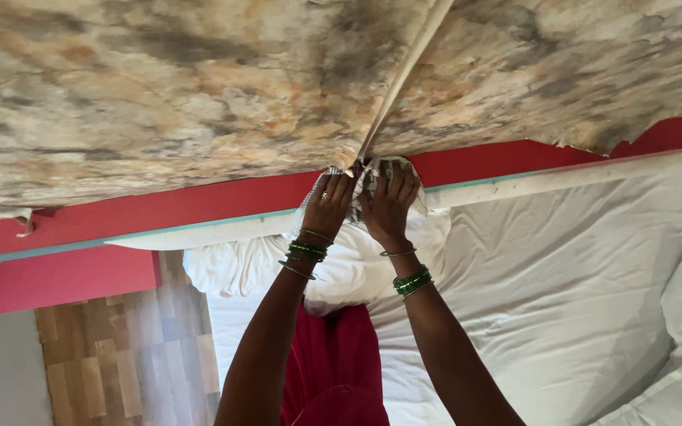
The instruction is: The person wipes a textured wall section above a bed using a white cloth. They move the cloth back and forth along the red and teal painted trim and the stone-like surface, cleaning the area methodically.
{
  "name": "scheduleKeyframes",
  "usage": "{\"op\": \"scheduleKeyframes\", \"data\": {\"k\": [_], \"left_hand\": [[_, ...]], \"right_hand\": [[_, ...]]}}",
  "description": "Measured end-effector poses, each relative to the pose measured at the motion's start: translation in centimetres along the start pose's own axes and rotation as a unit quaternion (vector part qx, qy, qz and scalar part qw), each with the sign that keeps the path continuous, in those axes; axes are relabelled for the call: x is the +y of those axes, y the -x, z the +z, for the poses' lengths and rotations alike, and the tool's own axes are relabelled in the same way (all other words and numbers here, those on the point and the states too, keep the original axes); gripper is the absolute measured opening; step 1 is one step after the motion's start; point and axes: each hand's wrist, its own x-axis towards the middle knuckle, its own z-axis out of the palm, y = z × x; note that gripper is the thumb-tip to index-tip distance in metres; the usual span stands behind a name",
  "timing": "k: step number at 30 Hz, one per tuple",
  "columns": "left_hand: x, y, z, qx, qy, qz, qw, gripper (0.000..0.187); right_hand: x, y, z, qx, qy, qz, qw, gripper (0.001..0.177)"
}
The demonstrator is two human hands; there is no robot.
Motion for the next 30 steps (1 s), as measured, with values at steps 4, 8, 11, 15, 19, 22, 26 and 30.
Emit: {"op": "scheduleKeyframes", "data": {"k": [4,8,11,15,19,22,26,30], "left_hand": [[-0.4,0.2,-0.4,-0.015,0.028,0.014,0.999,0.060],[-1.1,0.0,-0.9,-0.036,0.020,0.045,0.998,0.067],[-1.3,-0.1,-1.1,-0.058,0.059,0.039,0.996,0.067],[-1.4,0.1,-1.1,-0.062,0.057,0.045,0.995,0.066],[-1.5,-0.2,-1.5,-0.042,0.087,0.047,0.994,0.067],[-1.4,-0.4,-1.0,-0.033,0.072,0.049,0.996,0.067],[-1.7,0.3,-0.4,-0.093,-0.001,0.077,0.993,0.067],[-1.7,1.6,1.2,-0.080,-0.022,0.155,0.984,0.062]], "right_hand": [[0.5,1.0,1.0,-0.025,0.005,-0.002,1.000,0.067],[-0.7,1.7,2.5,-0.011,-0.022,-0.009,1.000,0.063],[-0.8,1.8,2.0,-0.045,0.000,0.003,0.999,0.039],[-0.3,1.1,0.8,0.013,-0.001,0.086,0.996,0.063],[1.5,-0.1,0.4,0.038,0.031,0.141,0.989,0.062],[1.4,-0.6,1.4,0.037,0.090,0.181,0.979,0.067],[0.0,-0.1,2.0,0.003,0.079,0.174,0.982,0.072],[1.2,0.6,1.1,0.014,0.034,0.166,0.985,0.080]]}}
